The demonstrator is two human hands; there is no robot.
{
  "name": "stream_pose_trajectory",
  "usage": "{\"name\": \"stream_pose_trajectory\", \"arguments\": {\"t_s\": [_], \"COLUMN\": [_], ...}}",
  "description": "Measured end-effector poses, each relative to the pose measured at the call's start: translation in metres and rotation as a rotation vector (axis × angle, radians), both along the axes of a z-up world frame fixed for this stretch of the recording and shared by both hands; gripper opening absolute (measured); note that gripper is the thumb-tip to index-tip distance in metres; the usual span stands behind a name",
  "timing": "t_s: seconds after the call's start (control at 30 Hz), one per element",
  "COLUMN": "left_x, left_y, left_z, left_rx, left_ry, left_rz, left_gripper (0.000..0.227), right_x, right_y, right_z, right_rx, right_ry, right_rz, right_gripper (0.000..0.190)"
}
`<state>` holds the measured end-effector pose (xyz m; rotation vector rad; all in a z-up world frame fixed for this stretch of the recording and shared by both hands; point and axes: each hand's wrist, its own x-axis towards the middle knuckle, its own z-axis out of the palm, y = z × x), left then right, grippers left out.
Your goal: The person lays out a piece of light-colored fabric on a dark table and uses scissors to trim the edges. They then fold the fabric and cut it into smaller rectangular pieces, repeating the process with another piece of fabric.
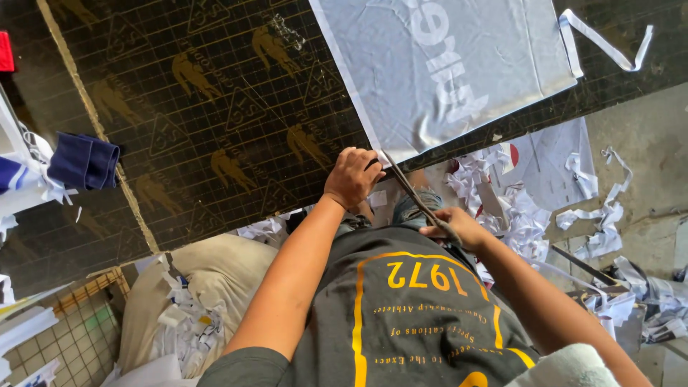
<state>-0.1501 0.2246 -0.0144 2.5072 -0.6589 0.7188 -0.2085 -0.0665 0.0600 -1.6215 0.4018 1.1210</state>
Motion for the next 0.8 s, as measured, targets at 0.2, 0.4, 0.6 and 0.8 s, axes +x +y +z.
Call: {"name": "stream_pose_trajectory", "arguments": {"t_s": [0.2, 0.4, 0.6, 0.8], "left_x": [0.0, 0.0, 0.0, 0.0], "left_y": [0.002, -0.002, -0.001, -0.001], "left_z": [0.0, -0.003, 0.006, 0.006], "left_rx": [0.0, 0.027, 0.041, 0.068], "left_ry": [0.002, -0.018, -0.01, -0.037], "left_rz": [0.006, -0.011, 0.032, 0.004], "left_gripper": [0.027, 0.023, 0.014, 0.012], "right_x": [-0.012, -0.017, -0.01, -0.009], "right_y": [0.014, 0.02, 0.035, 0.036], "right_z": [0.012, 0.002, 0.004, -0.001], "right_rx": [-0.048, -0.1, -0.083, -0.059], "right_ry": [-0.026, -0.037, -0.055, -0.05], "right_rz": [0.028, 0.037, 0.019, -0.005], "right_gripper": [0.03, 0.03, 0.03, 0.031]}}
